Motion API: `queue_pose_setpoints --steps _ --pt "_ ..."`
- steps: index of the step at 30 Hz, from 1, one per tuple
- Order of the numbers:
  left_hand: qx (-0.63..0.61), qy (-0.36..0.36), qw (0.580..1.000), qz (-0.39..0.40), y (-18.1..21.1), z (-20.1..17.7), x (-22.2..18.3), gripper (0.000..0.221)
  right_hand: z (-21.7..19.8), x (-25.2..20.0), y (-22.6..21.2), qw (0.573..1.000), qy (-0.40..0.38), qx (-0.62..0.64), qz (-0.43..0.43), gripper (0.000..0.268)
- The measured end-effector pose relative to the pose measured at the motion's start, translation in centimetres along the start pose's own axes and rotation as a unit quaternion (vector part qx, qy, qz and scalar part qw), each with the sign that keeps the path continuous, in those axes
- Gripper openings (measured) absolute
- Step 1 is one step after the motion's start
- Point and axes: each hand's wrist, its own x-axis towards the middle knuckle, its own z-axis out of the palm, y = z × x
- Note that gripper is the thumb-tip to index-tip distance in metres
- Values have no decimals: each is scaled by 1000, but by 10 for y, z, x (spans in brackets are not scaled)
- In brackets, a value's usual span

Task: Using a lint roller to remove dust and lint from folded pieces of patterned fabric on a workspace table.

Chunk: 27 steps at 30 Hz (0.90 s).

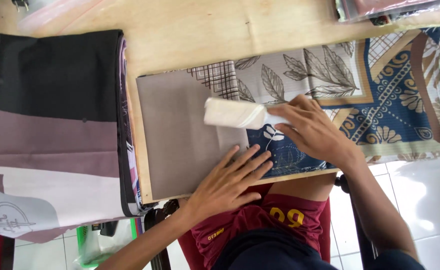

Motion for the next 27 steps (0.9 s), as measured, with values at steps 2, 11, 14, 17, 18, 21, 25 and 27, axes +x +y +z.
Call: queue_pose_setpoints --steps 2,11,14,17,18,21,25,27 --pt "50 -1 999 6 -6 7 -2 68 10 5 8 995 -81 -51 -10 31" --pt "108 -20 994 23 -6 13 -1 75 40 49 70 974 -33 -219 -58 31" --pt "102 -21 994 15 -2 10 -1 78 43 71 80 980 -14 -190 -56 31" --pt "249 -35 968 -4 4 5 0 95 44 93 91 985 8 -148 -90 34" --pt "249 -35 968 -6 3 6 0 95 46 96 98 985 7 -148 -93 34" --pt "198 -30 980 -14 5 5 -1 94 47 100 103 983 26 -137 -119 29" --pt "140 -15 989 -33 15 -4 -3 85 25 76 74 990 12 -109 -90 26" --pt "161 -7 986 -47 16 -1 -5 83 20 56 54 990 -3 -112 -89 26"
